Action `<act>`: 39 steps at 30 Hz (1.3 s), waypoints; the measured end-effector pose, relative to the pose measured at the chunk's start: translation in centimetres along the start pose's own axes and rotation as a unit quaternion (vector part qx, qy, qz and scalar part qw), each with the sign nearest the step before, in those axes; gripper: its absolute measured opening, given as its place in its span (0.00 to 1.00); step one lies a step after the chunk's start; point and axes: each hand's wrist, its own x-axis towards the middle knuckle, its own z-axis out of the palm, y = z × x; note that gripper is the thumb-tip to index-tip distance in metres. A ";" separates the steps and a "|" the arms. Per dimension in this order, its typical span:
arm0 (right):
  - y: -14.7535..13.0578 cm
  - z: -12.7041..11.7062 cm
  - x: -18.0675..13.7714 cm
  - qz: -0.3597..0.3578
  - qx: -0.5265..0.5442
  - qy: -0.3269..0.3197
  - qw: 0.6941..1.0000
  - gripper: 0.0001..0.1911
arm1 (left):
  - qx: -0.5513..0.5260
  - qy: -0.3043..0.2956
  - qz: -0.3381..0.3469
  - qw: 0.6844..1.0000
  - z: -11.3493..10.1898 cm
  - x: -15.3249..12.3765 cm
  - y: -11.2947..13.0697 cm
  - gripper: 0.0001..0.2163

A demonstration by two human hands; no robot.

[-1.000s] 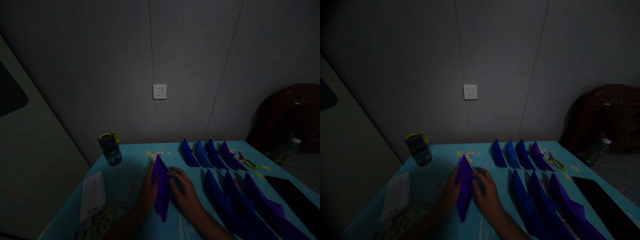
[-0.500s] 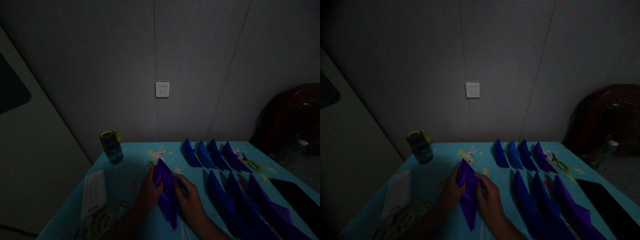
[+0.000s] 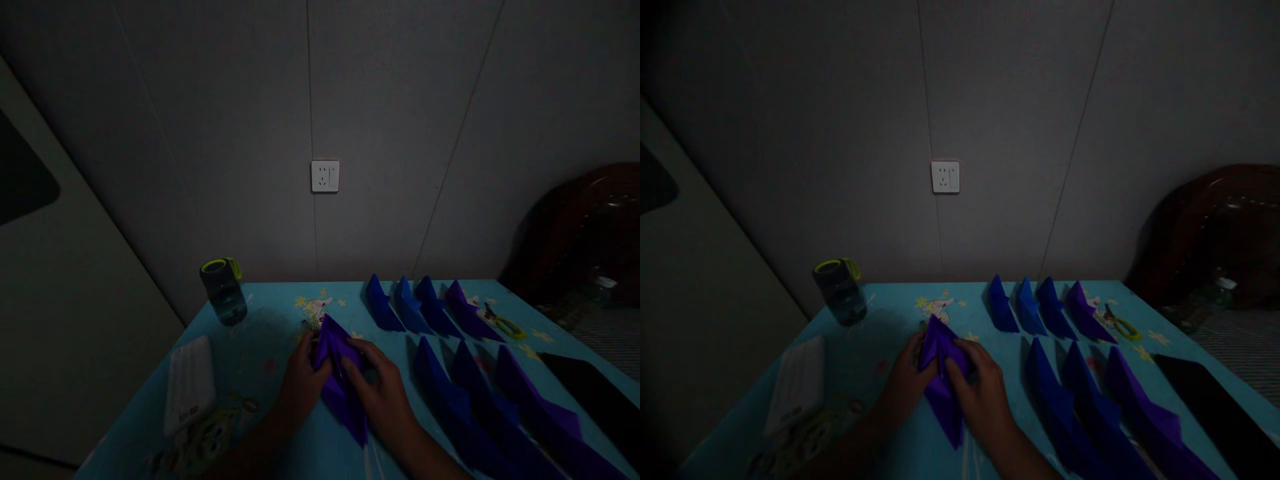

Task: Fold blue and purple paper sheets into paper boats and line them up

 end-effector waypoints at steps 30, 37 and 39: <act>0.1 0.3 0.1 0.140 0.160 0.029 0.977 0.19 | -0.126 0.055 -0.041 0.990 -0.4 -0.7 1.9 0.28; -0.5 0.3 -0.4 0.045 0.069 -0.040 0.996 0.15 | -0.203 0.079 -0.111 0.970 -0.5 0.3 1.0 0.23; -0.6 0.3 -0.6 0.037 0.053 -0.051 0.997 0.15 | -0.154 0.079 -0.087 0.981 -0.5 0.2 0.8 0.20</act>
